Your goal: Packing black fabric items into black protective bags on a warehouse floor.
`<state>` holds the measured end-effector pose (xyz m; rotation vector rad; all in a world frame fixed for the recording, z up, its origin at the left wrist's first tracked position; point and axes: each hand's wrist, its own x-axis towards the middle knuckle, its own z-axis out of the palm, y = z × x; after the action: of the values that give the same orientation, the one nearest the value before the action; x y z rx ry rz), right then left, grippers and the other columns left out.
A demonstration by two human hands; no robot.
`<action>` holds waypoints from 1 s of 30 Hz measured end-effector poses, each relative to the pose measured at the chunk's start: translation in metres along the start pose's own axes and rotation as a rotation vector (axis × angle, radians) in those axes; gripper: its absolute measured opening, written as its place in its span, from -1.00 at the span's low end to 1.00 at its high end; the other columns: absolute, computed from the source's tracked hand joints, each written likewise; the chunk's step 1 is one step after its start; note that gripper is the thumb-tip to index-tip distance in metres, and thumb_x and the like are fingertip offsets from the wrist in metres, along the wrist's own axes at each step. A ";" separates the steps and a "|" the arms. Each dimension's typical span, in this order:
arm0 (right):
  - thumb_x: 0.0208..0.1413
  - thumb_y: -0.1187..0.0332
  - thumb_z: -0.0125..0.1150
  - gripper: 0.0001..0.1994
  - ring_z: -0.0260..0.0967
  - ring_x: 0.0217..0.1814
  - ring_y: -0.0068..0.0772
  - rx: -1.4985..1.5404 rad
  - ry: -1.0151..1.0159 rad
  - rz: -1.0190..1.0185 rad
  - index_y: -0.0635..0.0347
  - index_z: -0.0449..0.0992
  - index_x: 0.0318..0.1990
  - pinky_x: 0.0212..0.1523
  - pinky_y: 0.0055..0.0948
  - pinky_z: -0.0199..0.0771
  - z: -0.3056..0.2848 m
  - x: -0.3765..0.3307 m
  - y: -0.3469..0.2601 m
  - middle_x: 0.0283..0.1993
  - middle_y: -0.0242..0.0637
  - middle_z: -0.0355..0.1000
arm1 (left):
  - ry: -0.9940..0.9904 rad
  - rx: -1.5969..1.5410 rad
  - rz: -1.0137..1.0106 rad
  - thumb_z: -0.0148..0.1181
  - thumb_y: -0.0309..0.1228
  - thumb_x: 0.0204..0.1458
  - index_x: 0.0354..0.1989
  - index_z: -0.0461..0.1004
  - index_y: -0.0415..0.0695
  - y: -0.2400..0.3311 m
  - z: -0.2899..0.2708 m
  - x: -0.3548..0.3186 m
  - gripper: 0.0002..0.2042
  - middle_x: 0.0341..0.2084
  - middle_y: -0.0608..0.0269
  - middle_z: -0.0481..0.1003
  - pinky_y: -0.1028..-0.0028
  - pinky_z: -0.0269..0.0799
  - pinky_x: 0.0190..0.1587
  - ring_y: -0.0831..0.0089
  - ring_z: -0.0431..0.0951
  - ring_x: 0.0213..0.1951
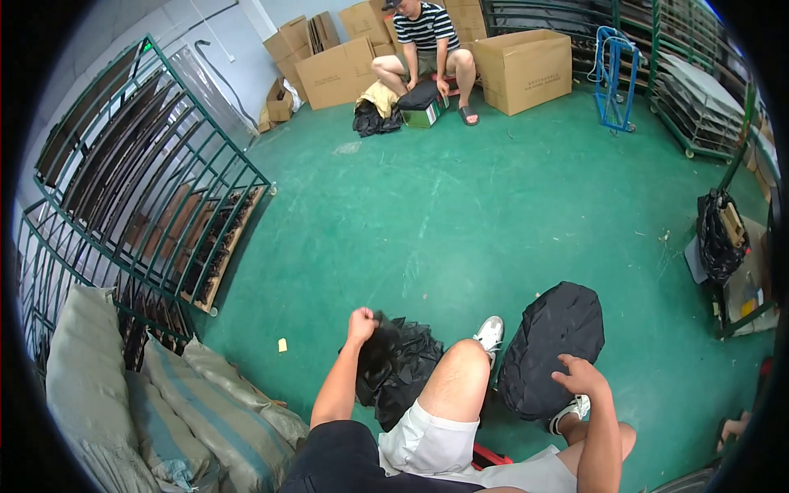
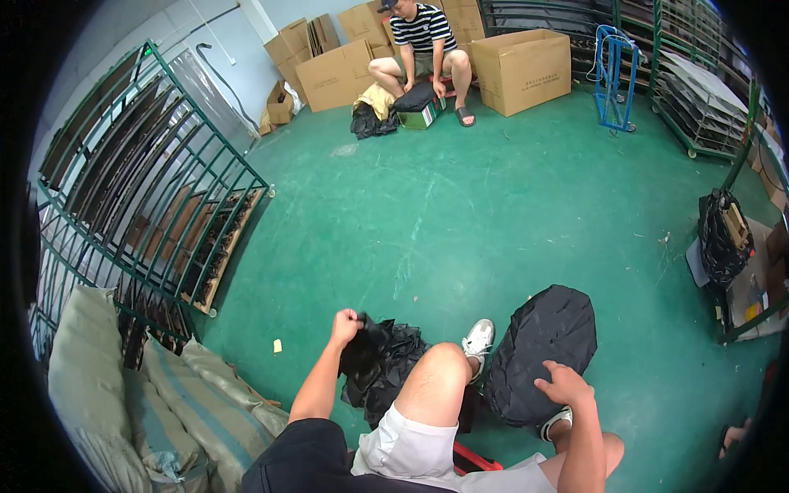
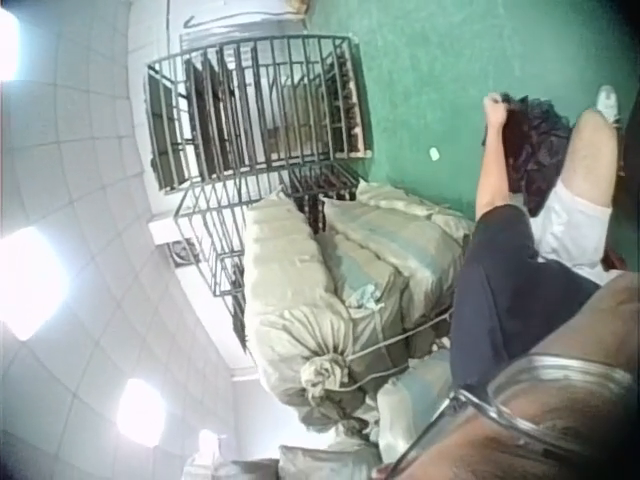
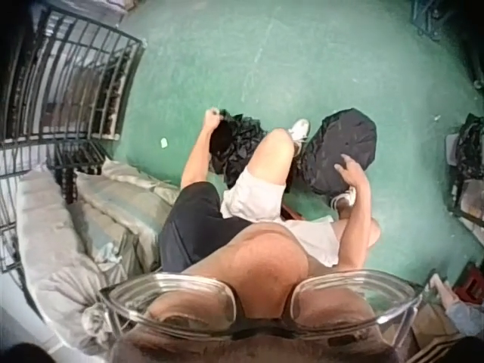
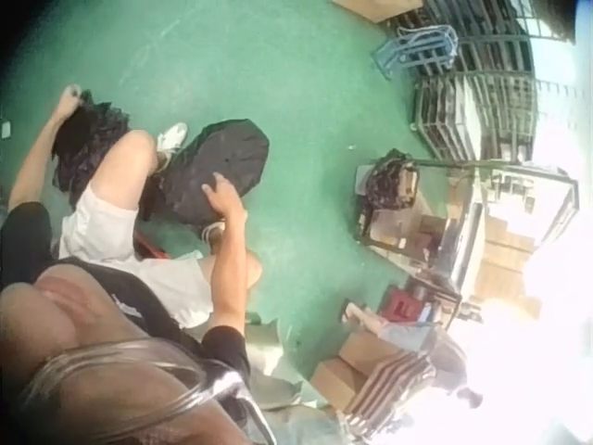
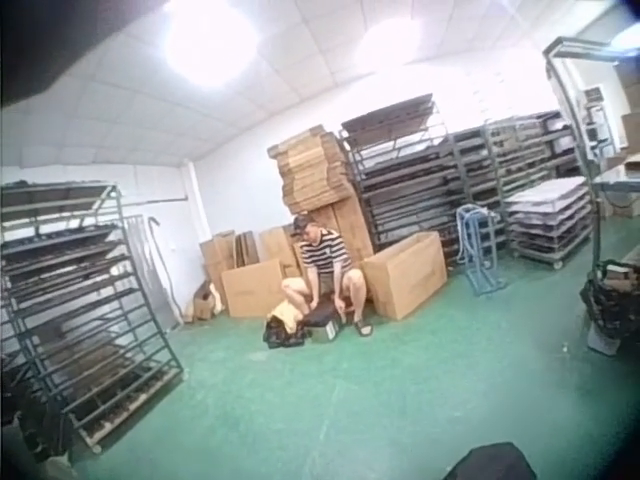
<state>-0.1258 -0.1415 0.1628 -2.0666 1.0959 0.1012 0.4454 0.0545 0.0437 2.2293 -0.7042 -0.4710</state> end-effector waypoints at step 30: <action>0.08 0.19 0.09 -0.58 0.42 -0.03 -0.28 1.898 0.565 -0.268 0.26 0.45 0.03 0.02 -0.30 0.46 -0.101 -0.027 0.009 -0.05 -0.27 0.46 | -0.839 -0.407 1.478 0.23 -0.36 -0.19 -0.55 0.47 -0.11 0.408 0.220 -0.222 -0.89 -0.55 0.19 0.44 0.27 0.30 -0.33 0.16 0.46 -0.39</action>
<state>-0.1768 -0.1937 0.2385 -0.4067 0.5785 -1.2183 0.0181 -0.1640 0.2277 0.6191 -2.1219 -0.6222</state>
